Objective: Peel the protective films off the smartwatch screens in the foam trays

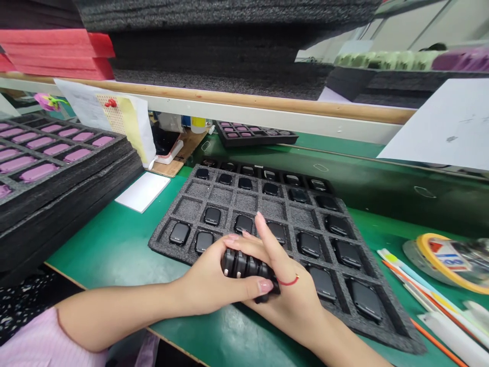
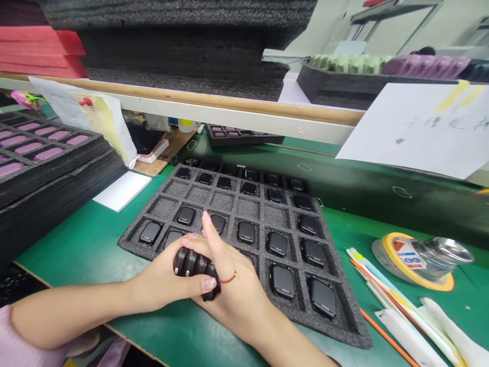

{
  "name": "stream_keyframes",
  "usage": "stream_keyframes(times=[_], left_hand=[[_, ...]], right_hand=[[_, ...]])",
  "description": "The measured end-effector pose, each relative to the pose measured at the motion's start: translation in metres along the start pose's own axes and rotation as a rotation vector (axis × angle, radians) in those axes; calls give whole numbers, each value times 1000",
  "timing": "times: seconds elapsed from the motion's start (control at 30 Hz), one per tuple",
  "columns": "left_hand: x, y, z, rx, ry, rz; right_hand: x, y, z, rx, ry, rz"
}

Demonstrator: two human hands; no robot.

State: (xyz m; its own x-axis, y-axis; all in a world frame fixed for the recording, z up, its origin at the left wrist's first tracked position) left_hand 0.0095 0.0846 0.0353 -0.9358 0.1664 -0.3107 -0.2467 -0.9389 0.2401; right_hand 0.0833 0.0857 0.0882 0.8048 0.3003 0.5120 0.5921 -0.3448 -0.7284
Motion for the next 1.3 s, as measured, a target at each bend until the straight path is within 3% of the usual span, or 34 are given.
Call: stream_keyframes(times=[0.2,0.57,1.03,1.3], left_hand=[[-1,-1,2,-21,-1,-18],[-5,-1,-10,95,-18,-67],[4,-3,-10,57,-131,53],[2,-3,-9,73,-102,12]], right_hand=[[1,1,6,-39,-55,38],[5,3,17,-129,-71,46],[2,0,14,-89,-62,53],[1,0,17,-112,-99,61]])
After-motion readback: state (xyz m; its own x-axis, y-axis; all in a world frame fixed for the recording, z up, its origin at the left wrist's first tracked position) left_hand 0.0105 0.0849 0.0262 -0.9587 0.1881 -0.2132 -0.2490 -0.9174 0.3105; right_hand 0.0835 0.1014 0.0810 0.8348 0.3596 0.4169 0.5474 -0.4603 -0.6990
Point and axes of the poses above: each hand's wrist, its own y-axis away from the middle knuckle, its own x-axis out of the back of the hand, z = x × y, the point moved 10 cm from there along -y, towards the middle knuckle, and after that the axes turned 10 degrees about x, right-handed, at the moved point
